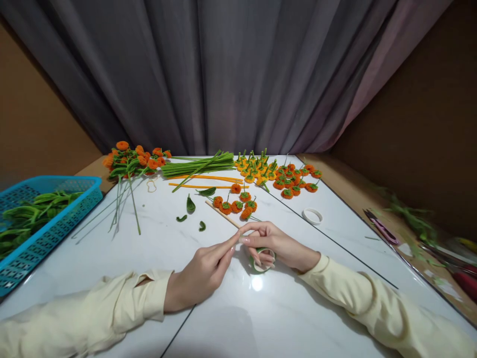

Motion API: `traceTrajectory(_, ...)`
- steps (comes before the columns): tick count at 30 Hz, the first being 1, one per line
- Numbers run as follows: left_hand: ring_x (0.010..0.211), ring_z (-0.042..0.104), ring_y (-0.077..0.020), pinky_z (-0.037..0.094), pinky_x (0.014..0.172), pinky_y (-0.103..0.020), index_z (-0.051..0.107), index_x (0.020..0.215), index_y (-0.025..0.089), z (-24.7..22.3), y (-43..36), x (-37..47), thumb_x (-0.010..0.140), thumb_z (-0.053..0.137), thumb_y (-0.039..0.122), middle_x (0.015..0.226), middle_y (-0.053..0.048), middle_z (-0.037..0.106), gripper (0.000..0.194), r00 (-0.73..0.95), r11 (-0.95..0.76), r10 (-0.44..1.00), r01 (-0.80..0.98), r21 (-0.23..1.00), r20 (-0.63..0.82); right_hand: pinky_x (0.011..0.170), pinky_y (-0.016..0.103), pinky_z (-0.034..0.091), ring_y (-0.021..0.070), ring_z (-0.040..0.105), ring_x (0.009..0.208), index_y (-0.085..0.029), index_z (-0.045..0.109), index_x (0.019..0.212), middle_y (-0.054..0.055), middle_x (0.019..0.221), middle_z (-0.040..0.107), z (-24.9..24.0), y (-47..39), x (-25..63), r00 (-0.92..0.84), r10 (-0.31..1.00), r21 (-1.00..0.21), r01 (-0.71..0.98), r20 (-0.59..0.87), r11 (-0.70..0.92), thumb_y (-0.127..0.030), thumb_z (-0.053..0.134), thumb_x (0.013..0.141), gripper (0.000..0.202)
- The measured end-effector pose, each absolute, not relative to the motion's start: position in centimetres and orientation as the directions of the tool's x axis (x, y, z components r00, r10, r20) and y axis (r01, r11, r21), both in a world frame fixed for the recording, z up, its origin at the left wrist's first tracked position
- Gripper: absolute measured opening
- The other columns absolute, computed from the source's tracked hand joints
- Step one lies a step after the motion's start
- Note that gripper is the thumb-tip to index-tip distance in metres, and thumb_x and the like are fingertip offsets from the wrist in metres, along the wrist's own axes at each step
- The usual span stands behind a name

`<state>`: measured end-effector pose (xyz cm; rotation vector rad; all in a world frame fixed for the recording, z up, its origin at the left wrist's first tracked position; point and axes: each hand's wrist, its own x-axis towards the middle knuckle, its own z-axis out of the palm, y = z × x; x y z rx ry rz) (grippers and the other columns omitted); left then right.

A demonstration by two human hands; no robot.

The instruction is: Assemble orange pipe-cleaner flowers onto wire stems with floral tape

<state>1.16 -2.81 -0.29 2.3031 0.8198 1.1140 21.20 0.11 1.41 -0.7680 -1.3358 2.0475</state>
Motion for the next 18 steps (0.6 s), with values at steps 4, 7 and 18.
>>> traceTrajectory(4, 0.086, 0.068, -0.0150, 0.055, 0.078, -0.022, 0.046, 0.134, 0.014, -0.32, -2.81, 1.06, 0.091, 0.043, 0.011, 0.112, -0.012, 0.067, 0.043, 0.505, -0.728, 0.672, 0.311, 0.612, 0.542, 0.033, 0.016, 0.021, 0.0028, 0.031, 0.031, -0.010, 0.063, 0.094, -0.002, 0.048, 0.058, 1.42, 0.11, 21.12, -0.638, 0.750, -0.933, -0.137, -0.174, -0.333, -0.029, 0.066, 0.080, 0.023)
traceTrajectory(7, 0.090, 0.068, -0.0159, 0.055, 0.082, -0.023, 0.048, 0.132, 0.015, -0.27, -2.88, 1.04, 0.090, 0.043, 0.010, 0.115, -0.012, 0.066, 0.042, 0.498, -0.706, 0.692, 0.312, 0.636, 0.523, 0.033, 0.017, 0.019, 0.0028, 0.030, 0.032, -0.009, 0.065, 0.093, -0.002, 0.047, 0.057, 1.60, 0.04, 21.04, -0.617, 0.767, -0.943, -0.119, -0.176, -0.312, -0.030, 0.066, 0.080, 0.025)
traceTrajectory(18, 0.097, 0.066, -0.0165, 0.054, 0.083, -0.023, 0.051, 0.129, 0.014, -0.29, -2.80, 1.06, 0.090, 0.044, 0.011, 0.115, -0.011, 0.065, 0.039, 0.492, -0.693, 0.705, 0.326, 0.644, 0.510, 0.034, 0.018, 0.021, 0.0031, 0.033, 0.033, -0.010, 0.065, 0.086, -0.002, 0.049, 0.056, 1.92, -0.16, 20.98, -0.569, 0.802, -0.960, -0.075, -0.182, -0.271, -0.032, 0.066, 0.079, 0.023)
